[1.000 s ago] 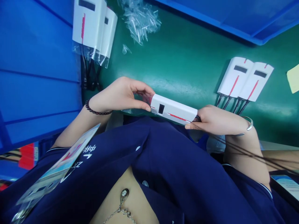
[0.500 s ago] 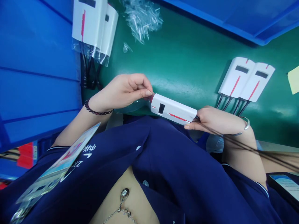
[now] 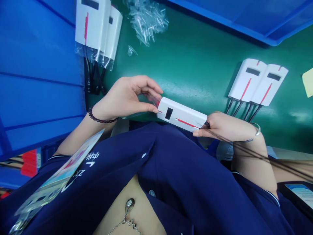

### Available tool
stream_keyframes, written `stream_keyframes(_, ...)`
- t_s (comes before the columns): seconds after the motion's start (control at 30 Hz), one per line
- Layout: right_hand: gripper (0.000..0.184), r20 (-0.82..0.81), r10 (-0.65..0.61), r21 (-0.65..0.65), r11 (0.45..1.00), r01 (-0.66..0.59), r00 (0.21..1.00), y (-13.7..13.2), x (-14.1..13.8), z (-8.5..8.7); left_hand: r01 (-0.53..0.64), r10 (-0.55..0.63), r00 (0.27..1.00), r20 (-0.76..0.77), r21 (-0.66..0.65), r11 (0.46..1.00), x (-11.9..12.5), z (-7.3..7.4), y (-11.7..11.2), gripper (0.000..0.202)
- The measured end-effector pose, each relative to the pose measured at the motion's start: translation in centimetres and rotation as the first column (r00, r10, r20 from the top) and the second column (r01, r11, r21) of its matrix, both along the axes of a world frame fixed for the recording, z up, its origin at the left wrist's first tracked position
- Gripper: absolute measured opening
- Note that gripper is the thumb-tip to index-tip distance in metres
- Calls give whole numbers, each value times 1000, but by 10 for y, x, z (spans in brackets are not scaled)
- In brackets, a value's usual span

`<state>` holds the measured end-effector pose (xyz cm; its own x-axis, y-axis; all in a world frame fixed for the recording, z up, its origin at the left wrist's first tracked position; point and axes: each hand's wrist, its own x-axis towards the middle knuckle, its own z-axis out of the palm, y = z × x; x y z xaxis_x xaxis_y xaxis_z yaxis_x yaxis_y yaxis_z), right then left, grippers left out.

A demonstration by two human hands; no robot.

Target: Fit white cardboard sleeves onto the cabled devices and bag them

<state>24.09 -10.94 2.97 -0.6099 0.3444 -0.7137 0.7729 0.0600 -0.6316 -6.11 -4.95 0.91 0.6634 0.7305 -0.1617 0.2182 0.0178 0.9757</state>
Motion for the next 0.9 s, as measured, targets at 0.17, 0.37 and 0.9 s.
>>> stream_keyframes(0.17, 67, -19, -3, 9, 1000, 3, 1000, -2, -1, 0, -61, 61, 998, 19, -42, 997, 1, -1, -4, 41)
stream_keyframes(0.37, 69, -6, -16, 18, 1000, 16, 1000, -3, -3, -1, -111, 116, 993, 31, -132, 985, -1, 1, -6, 27)
stream_keyframes(0.9, 67, -51, -14, 47, 999, 16, 999, -4, -6, -4, -119, 122, 992, 26, -86, 989, 4, -5, -13, 7)
